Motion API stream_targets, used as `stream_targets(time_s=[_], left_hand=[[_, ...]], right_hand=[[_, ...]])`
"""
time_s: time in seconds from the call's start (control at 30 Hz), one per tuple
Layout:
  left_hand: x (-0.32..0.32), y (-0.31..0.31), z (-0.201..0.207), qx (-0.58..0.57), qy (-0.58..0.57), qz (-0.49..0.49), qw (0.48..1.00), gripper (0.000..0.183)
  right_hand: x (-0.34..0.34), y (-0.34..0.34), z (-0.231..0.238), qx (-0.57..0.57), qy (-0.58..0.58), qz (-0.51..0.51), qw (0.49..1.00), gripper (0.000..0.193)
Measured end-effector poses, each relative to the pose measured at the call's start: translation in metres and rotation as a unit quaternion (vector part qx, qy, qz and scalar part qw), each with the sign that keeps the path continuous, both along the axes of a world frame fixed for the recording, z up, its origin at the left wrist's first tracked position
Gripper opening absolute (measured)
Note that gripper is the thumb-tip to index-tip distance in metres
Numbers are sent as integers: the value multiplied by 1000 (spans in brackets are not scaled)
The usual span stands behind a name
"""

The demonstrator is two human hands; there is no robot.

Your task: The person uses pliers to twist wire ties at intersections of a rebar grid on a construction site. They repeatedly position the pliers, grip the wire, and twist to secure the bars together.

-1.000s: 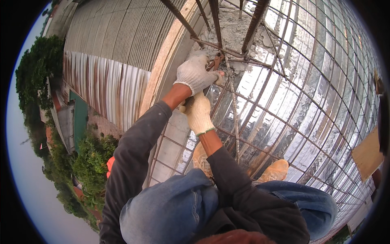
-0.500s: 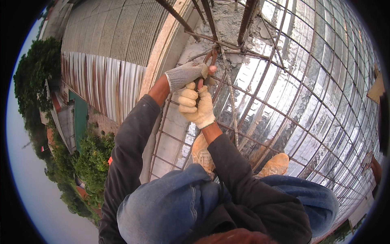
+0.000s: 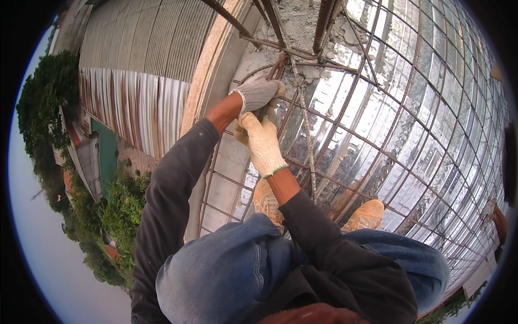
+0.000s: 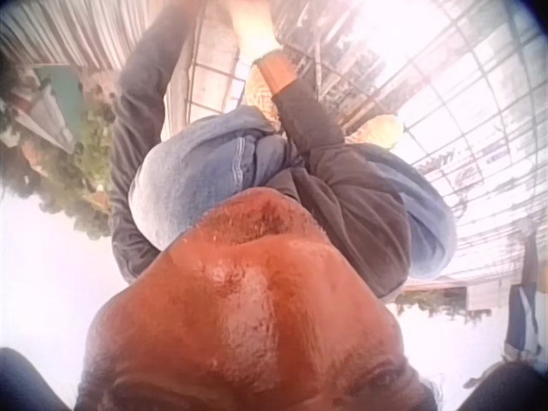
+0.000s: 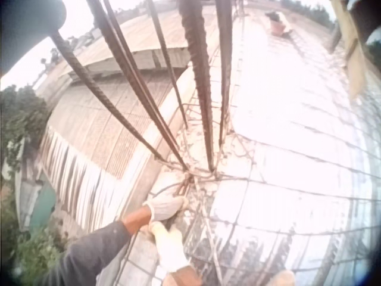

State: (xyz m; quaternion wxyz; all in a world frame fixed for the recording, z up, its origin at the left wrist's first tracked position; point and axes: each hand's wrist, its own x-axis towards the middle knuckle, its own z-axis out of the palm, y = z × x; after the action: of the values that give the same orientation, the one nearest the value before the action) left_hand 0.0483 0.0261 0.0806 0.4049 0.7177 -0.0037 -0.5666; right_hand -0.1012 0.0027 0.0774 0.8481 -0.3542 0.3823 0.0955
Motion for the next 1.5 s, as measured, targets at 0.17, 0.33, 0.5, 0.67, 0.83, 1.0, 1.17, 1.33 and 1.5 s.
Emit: stream_targets(time_s=[0.17, 0.33, 0.5, 0.67, 0.83, 1.0, 1.17, 1.33, 1.5], left_hand=[[-4, 7, -15, 63, -233, -107, 965, 26], [-15, -10, 0, 217, -412, -187, 865, 42], [15, -30, 50, 216, -246, -276, 903, 51], [26, 31, -12, -94, 65, 52, 992, 41], [12, 5, 5, -71, 101, 110, 986, 25], [18, -3, -6, 36, -71, -30, 996, 14], [-3, 1, -17, 101, -391, -158, 901, 25], [-14, -38, 18, 182, -546, -242, 781, 50], [4, -8, 51, 236, -472, -197, 826, 64]], right_hand=[[3, 20, 6, -184, 62, 72, 978, 52], [10, 32, -32, -18, 9, 19, 1000, 30], [2, 27, -82, 412, -276, -70, 866, 18], [-1, 22, -69, 576, -254, -48, 775, 28], [-5, 8, -75, 481, -192, -23, 855, 36], [-1, 13, -36, -49, -73, 9, 996, 59], [12, 31, 16, -266, 47, 73, 960, 49], [24, 55, -75, -33, -31, -47, 998, 34], [3, 42, -42, 271, -164, -114, 942, 28]])
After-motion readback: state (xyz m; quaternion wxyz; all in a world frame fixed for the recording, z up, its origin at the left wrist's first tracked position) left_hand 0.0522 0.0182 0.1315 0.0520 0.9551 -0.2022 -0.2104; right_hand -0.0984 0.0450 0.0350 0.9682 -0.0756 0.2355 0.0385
